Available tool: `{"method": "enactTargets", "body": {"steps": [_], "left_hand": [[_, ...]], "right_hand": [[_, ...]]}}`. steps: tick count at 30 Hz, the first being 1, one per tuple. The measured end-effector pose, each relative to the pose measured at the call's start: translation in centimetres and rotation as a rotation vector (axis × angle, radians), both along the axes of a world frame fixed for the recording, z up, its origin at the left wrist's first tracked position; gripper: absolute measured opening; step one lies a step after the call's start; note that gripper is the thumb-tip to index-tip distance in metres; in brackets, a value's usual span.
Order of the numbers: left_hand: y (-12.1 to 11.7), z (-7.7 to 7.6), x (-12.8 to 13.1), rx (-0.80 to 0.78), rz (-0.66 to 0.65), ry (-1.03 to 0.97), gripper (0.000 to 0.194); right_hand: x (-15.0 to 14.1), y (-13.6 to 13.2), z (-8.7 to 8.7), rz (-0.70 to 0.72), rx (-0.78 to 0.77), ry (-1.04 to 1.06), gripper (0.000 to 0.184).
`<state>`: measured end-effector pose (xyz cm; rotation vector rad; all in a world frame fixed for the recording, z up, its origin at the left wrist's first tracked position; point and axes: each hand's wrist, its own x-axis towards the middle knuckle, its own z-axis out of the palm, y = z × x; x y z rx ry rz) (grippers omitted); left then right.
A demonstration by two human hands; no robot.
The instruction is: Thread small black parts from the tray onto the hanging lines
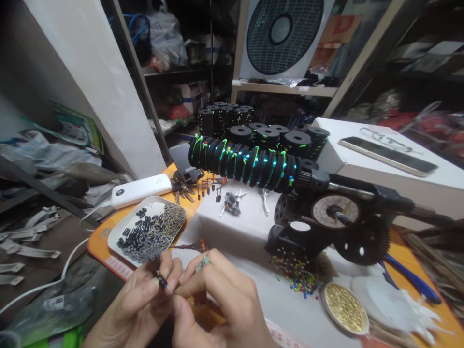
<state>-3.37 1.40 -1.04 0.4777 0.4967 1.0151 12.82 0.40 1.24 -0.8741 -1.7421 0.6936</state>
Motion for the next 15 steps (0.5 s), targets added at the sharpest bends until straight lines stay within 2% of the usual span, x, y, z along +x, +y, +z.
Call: {"method": "enactTargets", "body": {"steps": [12, 15], "left_hand": [[-0.1, 0.9, 0.2, -0.024, 0.015, 0.016, 0.018], [-0.2, 1.1, 0.7, 0.008, 0.075, 0.123, 0.020]], "right_hand": [[0.2, -0.2, 0.0, -0.004, -0.033, -0.002, 0.015], [0.5, -0.2, 0.0, 0.009, -0.052, -0.006, 0.013]]}}
